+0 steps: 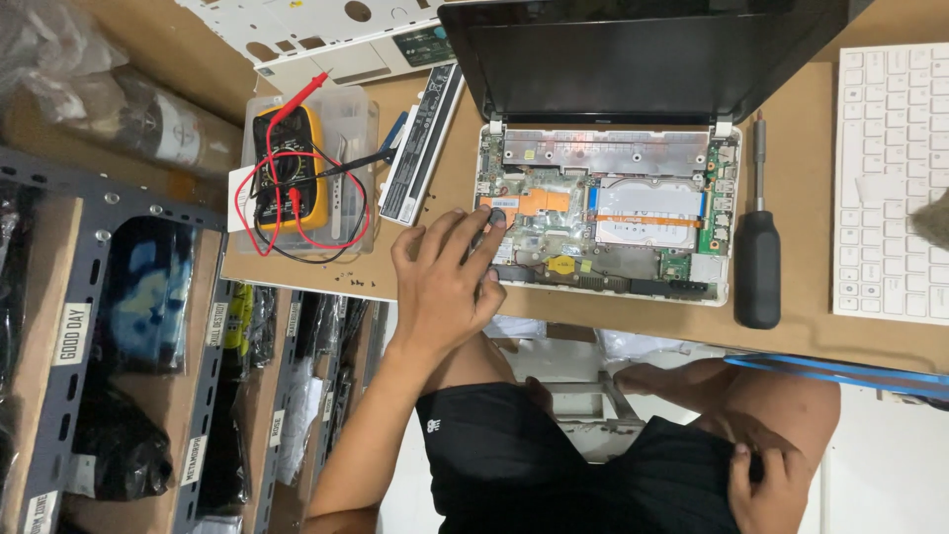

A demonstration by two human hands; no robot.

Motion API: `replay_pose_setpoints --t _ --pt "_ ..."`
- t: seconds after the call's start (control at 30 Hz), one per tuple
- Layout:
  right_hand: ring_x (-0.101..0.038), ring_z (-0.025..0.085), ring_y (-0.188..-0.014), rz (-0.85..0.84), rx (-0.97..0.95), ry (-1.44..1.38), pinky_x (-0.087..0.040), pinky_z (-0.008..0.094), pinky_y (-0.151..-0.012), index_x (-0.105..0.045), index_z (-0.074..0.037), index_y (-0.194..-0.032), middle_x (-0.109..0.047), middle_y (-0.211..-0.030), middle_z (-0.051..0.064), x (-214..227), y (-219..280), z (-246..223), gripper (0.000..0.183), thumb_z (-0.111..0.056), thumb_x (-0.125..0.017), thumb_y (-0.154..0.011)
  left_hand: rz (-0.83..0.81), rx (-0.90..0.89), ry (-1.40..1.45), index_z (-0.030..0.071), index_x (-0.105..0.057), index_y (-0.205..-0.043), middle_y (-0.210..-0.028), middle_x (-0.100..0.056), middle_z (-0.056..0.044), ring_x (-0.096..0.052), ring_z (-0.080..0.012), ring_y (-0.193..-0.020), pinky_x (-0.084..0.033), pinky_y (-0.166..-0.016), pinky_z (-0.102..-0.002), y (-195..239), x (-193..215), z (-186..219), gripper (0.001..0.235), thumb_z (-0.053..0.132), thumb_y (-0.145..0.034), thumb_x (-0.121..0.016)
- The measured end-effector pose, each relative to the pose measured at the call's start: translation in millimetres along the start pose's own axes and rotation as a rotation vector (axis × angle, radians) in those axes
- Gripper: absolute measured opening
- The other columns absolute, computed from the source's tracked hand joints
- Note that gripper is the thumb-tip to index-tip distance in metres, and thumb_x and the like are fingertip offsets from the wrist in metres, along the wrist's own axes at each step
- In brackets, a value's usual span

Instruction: The person uses a screwdriver to remove screws from a laptop's internal components, including the hard drive and RAM. They disconnect cables and remove the RAM module, then continue unscrewing parts of the motherboard.

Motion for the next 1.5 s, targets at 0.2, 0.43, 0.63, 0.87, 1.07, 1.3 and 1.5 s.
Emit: replay_pose_setpoints --t 0.2,0.43,0.63,0.87,1.07,1.3,1.5 --pt "-0.063 0.042 -0.104 0.007 -0.043 -0.027 -0.051 0.049 -0.096 -0.071 0.005 -0.115 -0.064 -0.108 0.024 0 -16 -7 0.02 -0.01 -0.071 -0.103 -0.084 0.016 -0.052 0.018 -0.065 -0.133 -0.143 -0.06 -0.004 -0.057 -0.025 -0.129 -0.032 -0.101 -0.047 -7 -7 1 0.051 0.025 -0.083 -0.059" --pt "-0.063 0.044 -0.106 -0.08 -0.153 -0.057 -0.049 0.05 -0.099 -0.07 0.005 -0.113 -0.066 -0.108 0.026 -15 -17 13 0.026 -0.019 -0.065 -0.104 -0.083 0.164 -0.017 0.012 -0.067 -0.128 -0.139 -0.057 -0.008 -0.052 -0.0296 -0.126 -0.033 -0.096 -0.05 -43 -15 -28 0.044 0.021 -0.086 -0.056" --pt "-0.065 0.039 -0.107 -0.104 -0.177 -0.058 -0.05 0.047 -0.099 -0.072 0.001 -0.12 -0.07 -0.11 0.023 -11 -27 10 0.027 -0.019 -0.064 -0.104 -0.071 0.088 -0.073 0.012 -0.07 -0.127 -0.128 -0.066 -0.001 -0.056 -0.0224 -0.116 -0.032 -0.089 -0.047 -70 -29 -29 0.045 0.02 -0.086 -0.056" --pt "-0.066 0.035 -0.11 -0.109 -0.169 -0.144 -0.051 0.045 -0.099 -0.073 -0.002 -0.118 -0.074 -0.114 0.017 6 -47 -16 0.022 -0.013 -0.061 -0.102 -0.054 0.074 -0.094 0.012 -0.072 -0.125 -0.13 -0.067 -0.001 -0.057 -0.0237 -0.116 -0.031 -0.093 -0.049 -69 -30 -25 0.042 0.019 -0.086 -0.059" --pt "-0.065 0.037 -0.113 -0.135 -0.19 -0.173 -0.049 0.046 -0.105 -0.071 0.001 -0.122 -0.073 -0.12 0.02 -1 -44 -10 0.026 -0.013 -0.06 -0.103 -0.051 0.102 -0.084 0.014 -0.072 -0.123 -0.131 -0.067 0.0 -0.058 -0.022 -0.115 -0.031 -0.093 -0.048 -64 -28 -30 0.041 0.02 -0.084 -0.059" --pt "-0.067 0.034 -0.111 -0.105 -0.223 -0.107 -0.05 0.043 -0.103 -0.072 -0.003 -0.117 -0.073 -0.116 0.015 -6 -37 0 0.02 -0.014 -0.063 -0.103 -0.111 0.126 -0.006 0.011 -0.071 -0.127 -0.137 -0.066 -0.004 -0.058 -0.0226 -0.122 -0.029 -0.097 -0.047 -43 -16 -16 0.042 0.018 -0.088 -0.057" --pt "-0.066 0.035 -0.112 -0.111 -0.215 -0.135 -0.049 0.043 -0.105 -0.072 -0.001 -0.118 -0.072 -0.115 0.017 -3 -43 -6 0.021 -0.013 -0.063 -0.103 -0.156 0.149 0.019 0.009 -0.058 -0.145 -0.149 -0.058 -0.008 -0.054 -0.0242 -0.136 -0.031 -0.106 -0.047 -2 -15 12 0.051 0.03 -0.099 -0.052"
Point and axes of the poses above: each hand's wrist, its own y-axis away from the middle knuckle, its own x-axis out of the back of the hand, z = x × y, the point moved 8 cm from there along -y, towards the middle knuckle
